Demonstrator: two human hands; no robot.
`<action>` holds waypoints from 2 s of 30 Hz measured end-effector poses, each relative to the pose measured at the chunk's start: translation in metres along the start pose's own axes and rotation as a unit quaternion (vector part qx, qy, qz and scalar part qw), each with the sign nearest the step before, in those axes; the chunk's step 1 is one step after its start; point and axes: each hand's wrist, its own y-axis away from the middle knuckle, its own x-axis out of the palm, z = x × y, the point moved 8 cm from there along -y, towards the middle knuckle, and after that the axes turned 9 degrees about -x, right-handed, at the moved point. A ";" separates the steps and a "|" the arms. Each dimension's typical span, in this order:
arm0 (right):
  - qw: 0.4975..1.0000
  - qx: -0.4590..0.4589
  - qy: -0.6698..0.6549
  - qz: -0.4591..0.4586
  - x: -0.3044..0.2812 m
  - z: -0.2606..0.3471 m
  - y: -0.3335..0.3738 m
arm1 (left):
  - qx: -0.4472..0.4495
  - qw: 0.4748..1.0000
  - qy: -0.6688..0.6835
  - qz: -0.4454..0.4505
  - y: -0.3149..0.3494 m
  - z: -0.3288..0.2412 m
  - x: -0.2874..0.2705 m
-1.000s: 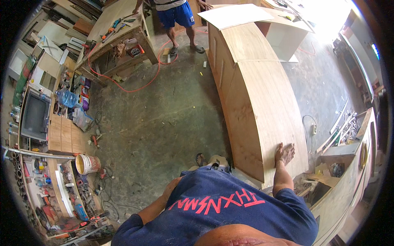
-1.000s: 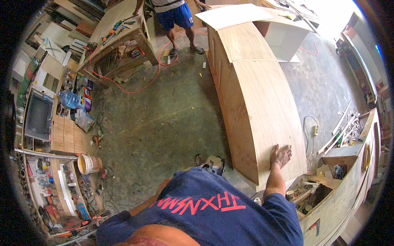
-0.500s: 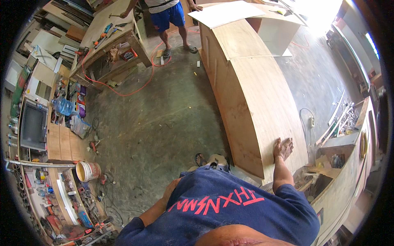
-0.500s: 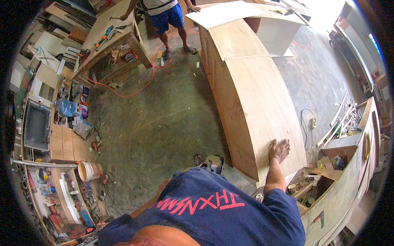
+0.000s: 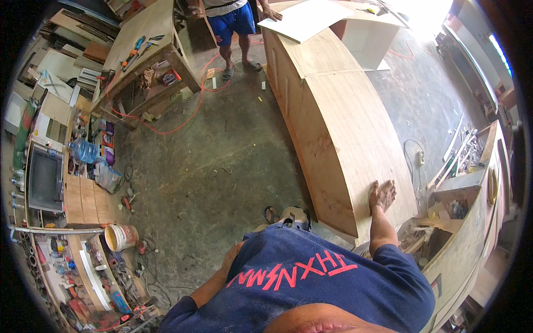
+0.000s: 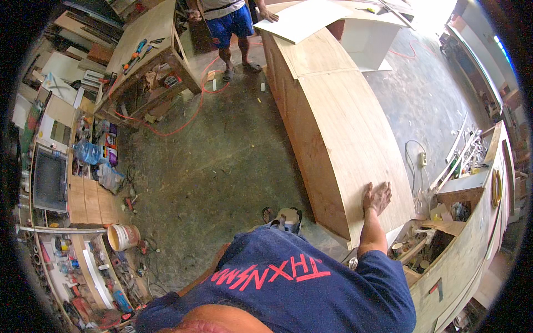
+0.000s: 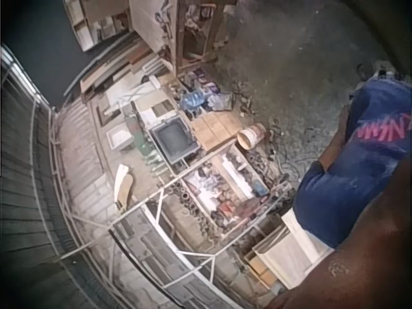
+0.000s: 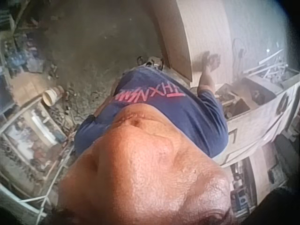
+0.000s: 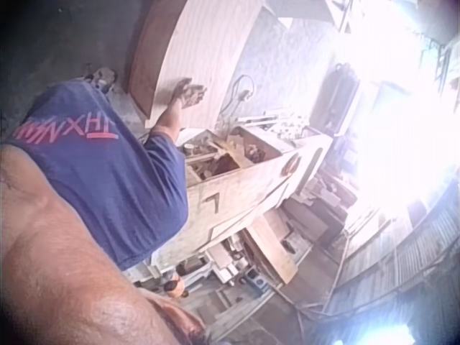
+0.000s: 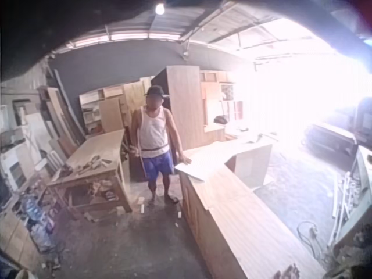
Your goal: The person positions a white panel onto a wooden cabinet frame and secures it using a pneumatic nail gun. They then attach a thin wooden trim strip along the edge of the panel, fastening it with the nail gun while another person assists in the background.
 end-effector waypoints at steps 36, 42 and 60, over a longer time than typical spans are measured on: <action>1.000 0.006 0.004 -0.010 0.000 0.000 0.000 | 0.122 0.952 -0.278 -0.037 0.010 -0.037 0.006; 1.000 0.004 0.004 -0.005 -0.005 0.004 0.000 | 0.120 0.940 -0.320 -0.019 0.007 -0.052 0.014; 1.000 -0.001 0.010 -0.013 -0.003 0.002 -0.001 | -0.037 0.994 -0.106 -0.018 0.001 -0.026 0.005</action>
